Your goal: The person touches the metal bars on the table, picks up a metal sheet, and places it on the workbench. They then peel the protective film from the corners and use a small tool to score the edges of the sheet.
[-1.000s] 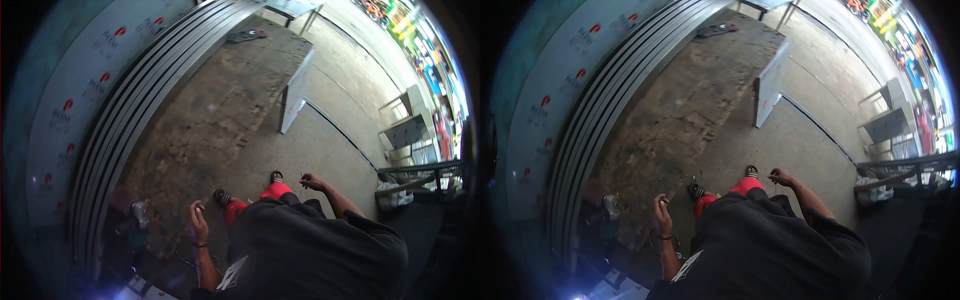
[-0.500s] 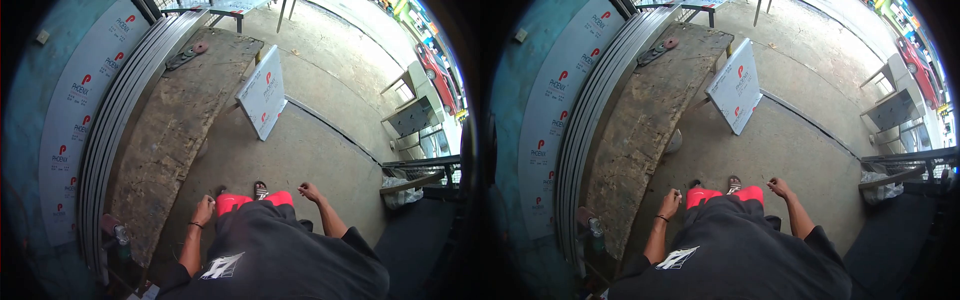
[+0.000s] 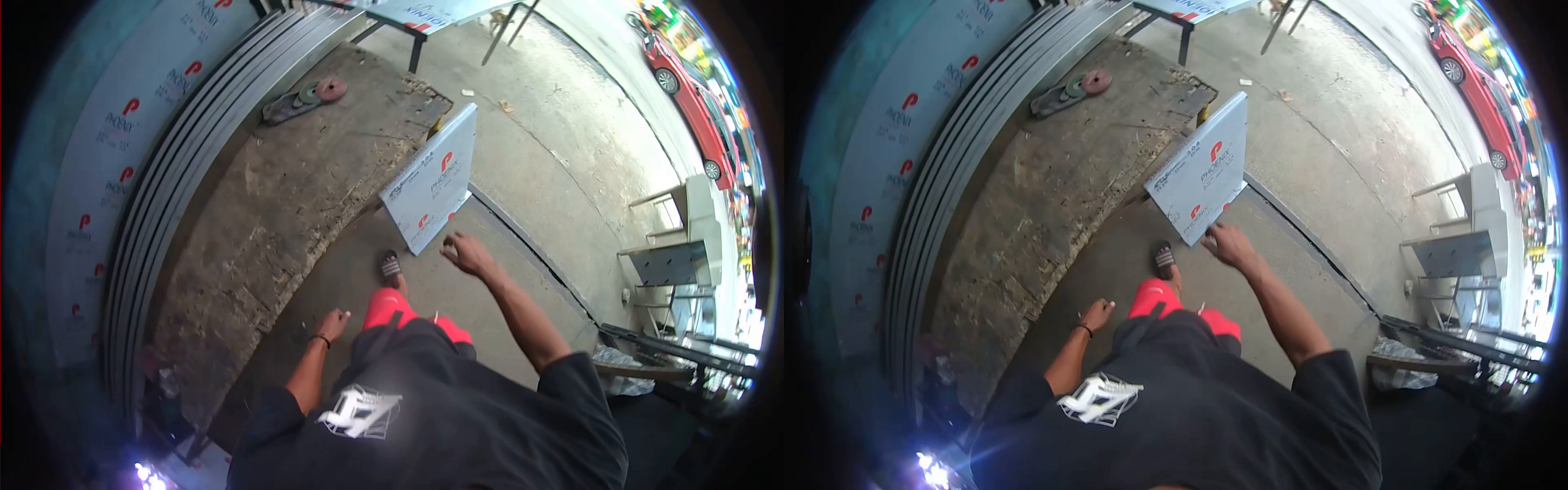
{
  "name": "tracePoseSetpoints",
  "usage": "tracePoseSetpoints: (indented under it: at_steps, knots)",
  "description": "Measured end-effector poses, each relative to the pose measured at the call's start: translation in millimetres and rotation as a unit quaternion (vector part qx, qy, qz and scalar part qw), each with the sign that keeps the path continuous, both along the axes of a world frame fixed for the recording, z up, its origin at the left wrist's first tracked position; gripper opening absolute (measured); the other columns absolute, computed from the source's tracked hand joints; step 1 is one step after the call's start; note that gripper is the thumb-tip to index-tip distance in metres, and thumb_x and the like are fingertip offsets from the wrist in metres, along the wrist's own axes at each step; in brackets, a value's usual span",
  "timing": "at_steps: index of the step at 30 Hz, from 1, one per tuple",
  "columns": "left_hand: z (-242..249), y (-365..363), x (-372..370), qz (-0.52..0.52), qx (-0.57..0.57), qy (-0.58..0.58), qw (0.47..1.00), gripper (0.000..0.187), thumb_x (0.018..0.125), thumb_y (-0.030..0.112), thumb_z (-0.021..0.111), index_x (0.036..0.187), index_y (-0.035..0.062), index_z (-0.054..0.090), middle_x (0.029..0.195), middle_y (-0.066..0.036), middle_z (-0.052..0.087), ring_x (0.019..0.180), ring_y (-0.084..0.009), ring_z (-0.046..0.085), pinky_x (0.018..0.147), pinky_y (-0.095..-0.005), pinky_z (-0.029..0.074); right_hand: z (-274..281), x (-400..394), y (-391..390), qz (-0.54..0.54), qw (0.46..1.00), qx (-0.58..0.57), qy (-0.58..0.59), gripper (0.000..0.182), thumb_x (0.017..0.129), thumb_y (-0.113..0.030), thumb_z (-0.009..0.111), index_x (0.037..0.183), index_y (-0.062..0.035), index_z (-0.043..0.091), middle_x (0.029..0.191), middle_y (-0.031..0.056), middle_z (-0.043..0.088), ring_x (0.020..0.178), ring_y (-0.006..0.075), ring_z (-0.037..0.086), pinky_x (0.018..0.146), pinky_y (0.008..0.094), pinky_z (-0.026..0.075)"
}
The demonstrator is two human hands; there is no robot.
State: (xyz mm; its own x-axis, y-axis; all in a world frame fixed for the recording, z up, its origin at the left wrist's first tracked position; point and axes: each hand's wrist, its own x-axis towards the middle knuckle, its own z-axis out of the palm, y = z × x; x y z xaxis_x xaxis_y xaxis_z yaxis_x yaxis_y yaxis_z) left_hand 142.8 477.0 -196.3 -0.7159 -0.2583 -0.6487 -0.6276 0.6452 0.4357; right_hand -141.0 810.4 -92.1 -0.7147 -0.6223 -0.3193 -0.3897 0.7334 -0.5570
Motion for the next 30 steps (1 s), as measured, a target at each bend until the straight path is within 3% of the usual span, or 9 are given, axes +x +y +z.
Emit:
tracePoseSetpoints:
  at_steps: [2, 10, 18, 19, 21, 24, 26, 29, 30]
  knots:
    - [-16, -7, 4, 0.028, 0.014, -0.033, 0.999, 0.045, 0.100, 0.043, 0.049, 0.096, 0.0002, 0.063, 0.097, -0.025, 0.067, 0.098, -0.0425, 0.064, 0.085, -0.0461, 0.048, 1, -58, -25, 0.056, 0.997, 0.011, 0.054, 0.033, 0.091, -0.036, 0.065, 0.107, -0.0072, 0.063, 0.106, 0.0157, 0.064, 0.105, 0.0352, 0.061, 0.088, 0.0461, 0.049]
    - [14, 104, 128, 0.352, 0.111, -0.041, 0.928, 0.045, 0.101, 0.040, 0.049, 0.089, -0.0010, 0.065, 0.088, -0.016, 0.069, 0.085, -0.0263, 0.066, 0.081, -0.0392, 0.048, -58, -184, -127, 0.274, 0.934, 0.025, 0.230, 0.058, 0.078, -0.023, 0.076, 0.125, -0.0006, 0.051, 0.125, 0.0194, 0.056, 0.121, 0.0357, 0.052, 0.101, 0.0458, 0.043]
    - [84, 452, 142, 0.690, 0.083, -0.042, 0.717, 0.043, 0.102, 0.035, 0.048, 0.081, 0.0008, 0.063, 0.077, -0.011, 0.064, 0.075, -0.0259, 0.063, 0.076, -0.0409, 0.049, -156, -264, -152, 0.499, 0.818, 0.040, 0.285, 0.087, 0.073, -0.041, 0.084, 0.140, -0.0023, 0.044, 0.128, 0.0193, 0.056, 0.118, 0.0366, 0.053, 0.101, 0.0489, 0.042]
    - [71, 514, 139, 0.641, 0.057, -0.057, 0.763, 0.042, 0.101, 0.034, 0.048, 0.079, 0.0015, 0.063, 0.080, -0.013, 0.066, 0.078, -0.0290, 0.064, 0.076, -0.0421, 0.050, -158, -265, -149, 0.513, 0.784, -0.004, 0.350, 0.078, 0.074, -0.039, 0.083, 0.134, -0.0046, 0.047, 0.125, 0.0181, 0.057, 0.117, 0.0350, 0.055, 0.097, 0.0489, 0.045]
    - [36, 618, 129, 0.486, 0.028, -0.102, 0.867, 0.040, 0.100, 0.032, 0.049, 0.076, 0.0042, 0.063, 0.087, -0.017, 0.068, 0.084, -0.0366, 0.066, 0.075, -0.0459, 0.051, -130, -260, -164, 0.533, 0.811, 0.084, 0.226, 0.068, 0.073, -0.040, 0.084, 0.123, -0.0066, 0.053, 0.120, 0.0187, 0.062, 0.112, 0.0367, 0.059, 0.090, 0.0485, 0.050]
    - [37, 723, 65, 0.611, 0.072, 0.008, 0.788, 0.040, 0.100, 0.032, 0.049, 0.076, 0.0041, 0.064, 0.083, -0.016, 0.068, 0.081, -0.0357, 0.066, 0.075, -0.0460, 0.051, -109, -254, -157, 0.589, 0.785, 0.051, 0.184, 0.061, 0.069, -0.041, 0.086, 0.110, -0.0075, 0.056, 0.110, 0.0196, 0.066, 0.104, 0.0383, 0.064, 0.084, 0.0491, 0.052]
    - [84, 726, 10, 0.757, 0.132, -0.037, 0.639, 0.040, 0.099, 0.033, 0.048, 0.079, 0.0037, 0.066, 0.081, -0.017, 0.069, 0.080, -0.0357, 0.067, 0.078, -0.0465, 0.053, -117, -255, -155, 0.622, 0.766, 0.027, 0.159, 0.063, 0.065, -0.046, 0.087, 0.105, -0.0068, 0.058, 0.103, 0.0209, 0.068, 0.098, 0.0390, 0.066, 0.081, 0.0497, 0.053]
    - [91, 759, -40, 0.801, 0.145, -0.087, 0.574, 0.040, 0.099, 0.034, 0.048, 0.082, 0.0040, 0.068, 0.079, -0.016, 0.069, 0.079, -0.0355, 0.067, 0.078, -0.0455, 0.053, -113, -248, -145, 0.622, 0.772, 0.075, 0.106, 0.066, 0.064, -0.051, 0.087, 0.103, -0.0048, 0.059, 0.097, 0.0228, 0.069, 0.093, 0.0416, 0.066, 0.078, 0.0509, 0.053]
    - [63, 790, -45, 0.776, 0.128, -0.093, 0.611, 0.041, 0.099, 0.036, 0.048, 0.084, 0.0050, 0.069, 0.082, -0.015, 0.070, 0.081, -0.0351, 0.068, 0.078, -0.0450, 0.052, -109, -244, -143, 0.631, 0.768, 0.076, 0.083, 0.069, 0.064, -0.052, 0.086, 0.104, -0.0034, 0.060, 0.098, 0.0240, 0.069, 0.093, 0.0436, 0.066, 0.077, 0.0513, 0.053]
